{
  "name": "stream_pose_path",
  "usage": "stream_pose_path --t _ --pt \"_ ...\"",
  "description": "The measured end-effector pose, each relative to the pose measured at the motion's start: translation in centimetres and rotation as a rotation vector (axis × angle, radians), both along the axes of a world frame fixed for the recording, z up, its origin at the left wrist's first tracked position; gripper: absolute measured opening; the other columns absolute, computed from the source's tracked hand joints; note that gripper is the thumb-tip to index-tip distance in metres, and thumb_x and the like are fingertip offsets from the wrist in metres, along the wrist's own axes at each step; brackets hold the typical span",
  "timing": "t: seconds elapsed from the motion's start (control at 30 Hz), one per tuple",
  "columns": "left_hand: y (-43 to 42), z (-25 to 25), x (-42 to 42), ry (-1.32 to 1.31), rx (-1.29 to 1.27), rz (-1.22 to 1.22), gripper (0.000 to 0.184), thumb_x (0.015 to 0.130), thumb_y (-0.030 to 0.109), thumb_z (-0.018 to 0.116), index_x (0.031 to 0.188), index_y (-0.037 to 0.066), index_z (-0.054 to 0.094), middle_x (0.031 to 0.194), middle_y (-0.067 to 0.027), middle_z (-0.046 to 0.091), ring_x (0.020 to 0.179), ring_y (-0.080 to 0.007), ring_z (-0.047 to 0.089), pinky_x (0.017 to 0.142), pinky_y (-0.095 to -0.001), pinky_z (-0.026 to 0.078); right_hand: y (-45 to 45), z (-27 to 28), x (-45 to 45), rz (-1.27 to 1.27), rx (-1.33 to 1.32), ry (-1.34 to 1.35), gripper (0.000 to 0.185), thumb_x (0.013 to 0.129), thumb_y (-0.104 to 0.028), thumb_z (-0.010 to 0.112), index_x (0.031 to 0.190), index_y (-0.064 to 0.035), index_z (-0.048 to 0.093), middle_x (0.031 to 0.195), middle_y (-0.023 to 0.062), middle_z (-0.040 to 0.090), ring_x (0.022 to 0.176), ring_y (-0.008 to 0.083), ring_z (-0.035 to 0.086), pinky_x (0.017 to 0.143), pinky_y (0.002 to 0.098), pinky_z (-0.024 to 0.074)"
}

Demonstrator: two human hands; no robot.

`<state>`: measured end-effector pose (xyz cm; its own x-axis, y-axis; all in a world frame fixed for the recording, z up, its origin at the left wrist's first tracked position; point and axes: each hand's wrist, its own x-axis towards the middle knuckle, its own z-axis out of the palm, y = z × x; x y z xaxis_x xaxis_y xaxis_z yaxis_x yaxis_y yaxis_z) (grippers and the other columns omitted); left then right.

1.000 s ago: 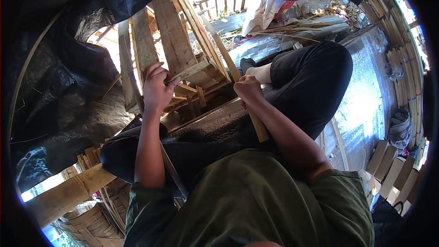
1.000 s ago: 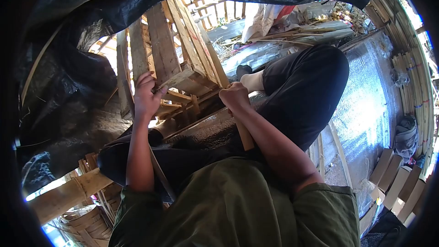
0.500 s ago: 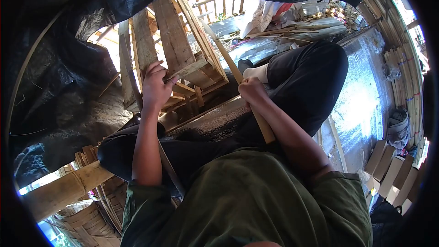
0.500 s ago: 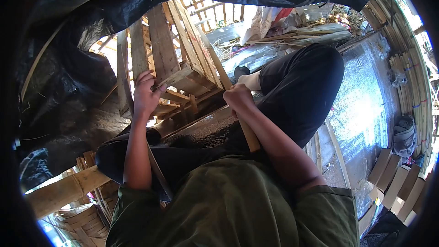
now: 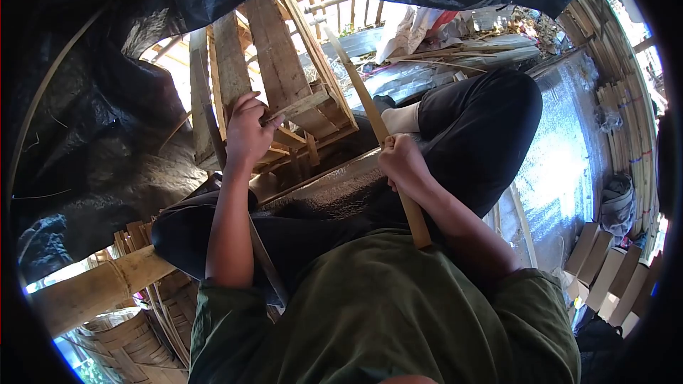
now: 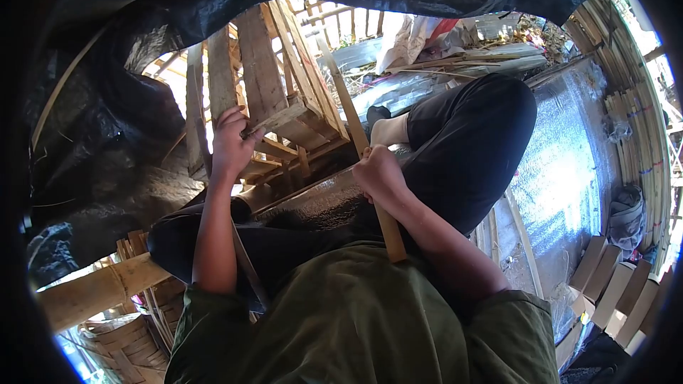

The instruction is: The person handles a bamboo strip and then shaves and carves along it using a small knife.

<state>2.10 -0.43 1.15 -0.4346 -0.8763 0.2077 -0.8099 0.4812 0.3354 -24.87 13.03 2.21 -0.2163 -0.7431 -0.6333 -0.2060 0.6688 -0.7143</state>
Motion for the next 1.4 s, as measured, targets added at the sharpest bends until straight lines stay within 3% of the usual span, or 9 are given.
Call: stream_pose_path --t 0.07,0.27,0.4,0.67,0.8,1.07,1.23,1.4 --pt "-0.1 -0.2 0.1 0.006 -0.006 -0.002 0.026 0.076 0.021 0.080 0.077 -0.001 0.065 0.097 -0.0114 0.066 0.122 -0.0279 0.054 0.096 -0.0406 0.046 0.2 1.1 -0.4 0.015 -0.010 -0.019 0.021 0.094 -0.008 0.041 0.091 0.0074 0.055 0.056 0.0072 0.052 0.041 0.0176 0.055 0.036 0.0319 0.0438" --pt "-0.1 -0.2 0.0 0.017 -0.016 -0.009 0.027 0.076 0.022 0.080 0.076 -0.001 0.065 0.098 -0.0120 0.066 0.122 -0.0283 0.053 0.096 -0.0409 0.046 1.1 2.8 -1.0 0.019 0.018 0.095 0.037 0.104 -0.020 0.036 0.096 0.0098 0.056 0.055 0.0070 0.053 0.039 0.0170 0.054 0.035 0.0314 0.0435" --pt "-0.1 -0.2 -0.1 0.023 -0.006 0.000 0.028 0.076 0.023 0.080 0.076 -0.001 0.065 0.098 -0.0122 0.066 0.122 -0.0282 0.053 0.096 -0.0411 0.046 1.3 2.4 -1.5 0.019 0.036 0.116 0.036 0.103 -0.020 0.037 0.097 0.0094 0.057 0.054 0.0068 0.052 0.039 0.0171 0.054 0.035 0.0315 0.0431" --pt "0.1 -0.2 0.0 0.027 -0.018 0.018 0.030 0.076 0.024 0.081 0.077 -0.001 0.065 0.099 -0.0117 0.066 0.122 -0.0277 0.053 0.096 -0.0409 0.046 -1.7 -2.3 0.8 0.036 -0.123 0.146 0.035 0.099 -0.012 0.044 0.079 0.0127 0.059 0.049 0.0130 0.054 0.036 0.0218 0.055 0.034 0.0344 0.0425" --pt "0.1 -0.4 -0.1 0.032 -0.038 0.023 0.030 0.076 0.025 0.081 0.076 -0.001 0.065 0.099 -0.0114 0.066 0.122 -0.0274 0.053 0.095 -0.0407 0.047 -1.2 -0.6 1.0 0.134 -0.129 0.192 0.037 0.101 -0.015 0.044 0.079 0.0111 0.059 0.048 0.0116 0.053 0.036 0.0213 0.054 0.034 0.0338 0.0424" --pt "0.0 -0.5 0.0 0.035 0.009 0.018 0.032 0.075 0.026 0.081 0.076 -0.001 0.065 0.098 -0.0114 0.066 0.122 -0.0270 0.054 0.093 -0.0400 0.048 1.2 4.0 -1.8 -0.003 -0.014 0.165 0.035 0.104 -0.023 0.041 0.097 0.0070 0.058 0.056 0.0062 0.052 0.040 0.0168 0.055 0.036 0.0313 0.0451" --pt "-0.1 -0.5 -0.1 0.030 -0.013 0.020 0.034 0.076 0.029 0.080 0.076 -0.001 0.065 0.098 -0.0113 0.066 0.122 -0.0261 0.054 0.093 -0.0401 0.048 0.7 3.8 -2.6 -0.059 -0.056 0.244 0.035 0.104 -0.024 0.041 0.097 0.0059 0.058 0.055 0.0072 0.053 0.039 0.0170 0.055 0.036 0.0318 0.0455" --pt "0.1 -0.3 -0.2 0.021 -0.003 0.023 0.036 0.078 0.031 0.079 0.077 -0.002 0.065 0.101 -0.0113 0.066 0.124 -0.0250 0.052 0.093 -0.0397 0.048 -3.4 0.1 -2.8 -0.077 -0.207 0.203 0.033 0.098 -0.019 0.049 0.083 0.0079 0.059 0.053 0.0098 0.055 0.039 0.0199 0.057 0.035 0.0331 0.0450"
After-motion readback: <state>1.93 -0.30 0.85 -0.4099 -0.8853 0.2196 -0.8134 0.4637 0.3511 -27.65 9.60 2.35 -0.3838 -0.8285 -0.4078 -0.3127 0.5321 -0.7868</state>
